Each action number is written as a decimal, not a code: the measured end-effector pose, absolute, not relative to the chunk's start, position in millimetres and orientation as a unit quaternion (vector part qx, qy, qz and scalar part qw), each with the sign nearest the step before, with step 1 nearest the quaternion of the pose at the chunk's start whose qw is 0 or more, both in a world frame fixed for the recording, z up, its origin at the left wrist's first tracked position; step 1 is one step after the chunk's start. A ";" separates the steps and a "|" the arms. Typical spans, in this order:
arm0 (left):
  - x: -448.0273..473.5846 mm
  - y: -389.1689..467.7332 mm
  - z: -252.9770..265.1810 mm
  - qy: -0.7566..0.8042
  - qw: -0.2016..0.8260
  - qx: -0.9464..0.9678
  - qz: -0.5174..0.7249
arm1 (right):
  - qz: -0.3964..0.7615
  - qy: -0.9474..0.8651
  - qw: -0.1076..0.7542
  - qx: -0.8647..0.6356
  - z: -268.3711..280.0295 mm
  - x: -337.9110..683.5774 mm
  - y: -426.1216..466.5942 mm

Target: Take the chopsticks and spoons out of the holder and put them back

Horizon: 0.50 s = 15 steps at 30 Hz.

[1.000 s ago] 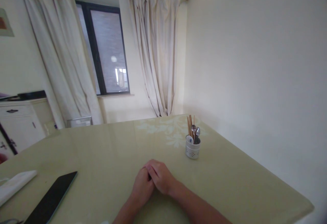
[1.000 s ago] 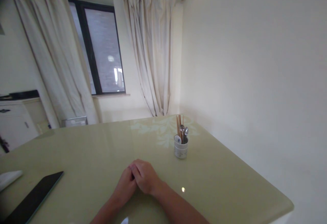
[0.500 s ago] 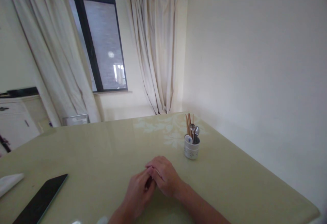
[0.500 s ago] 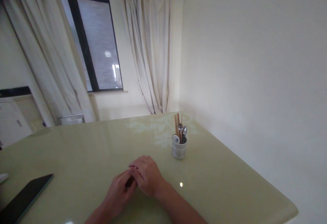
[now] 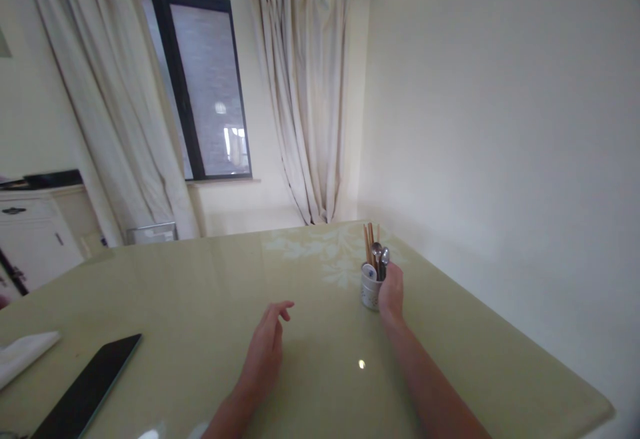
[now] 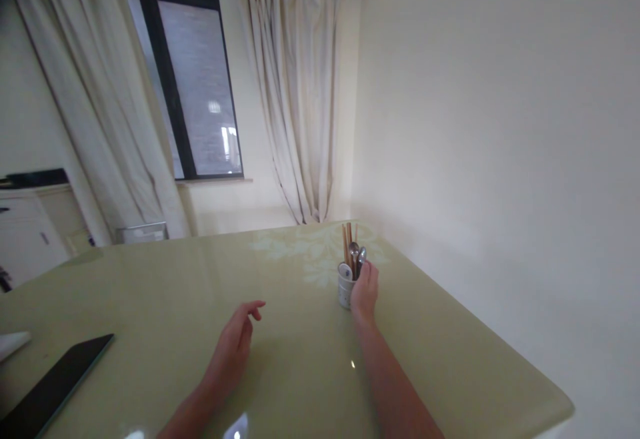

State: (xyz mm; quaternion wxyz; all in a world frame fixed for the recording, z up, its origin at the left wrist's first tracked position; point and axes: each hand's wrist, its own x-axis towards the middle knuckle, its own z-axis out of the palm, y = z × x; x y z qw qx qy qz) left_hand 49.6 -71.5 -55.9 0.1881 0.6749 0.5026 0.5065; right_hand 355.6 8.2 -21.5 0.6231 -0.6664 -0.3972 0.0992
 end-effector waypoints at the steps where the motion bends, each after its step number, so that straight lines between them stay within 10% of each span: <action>1: 50.1 -71.4 -55.5 0.505 0.192 0.668 0.511 | 0.115 -0.408 0.613 -0.667 -24.3 353.9 8.5; 15: 63.7 -82.2 -38.2 0.516 0.316 0.590 0.535 | 0.292 -0.581 0.574 -0.498 -39.0 259.2 -23.2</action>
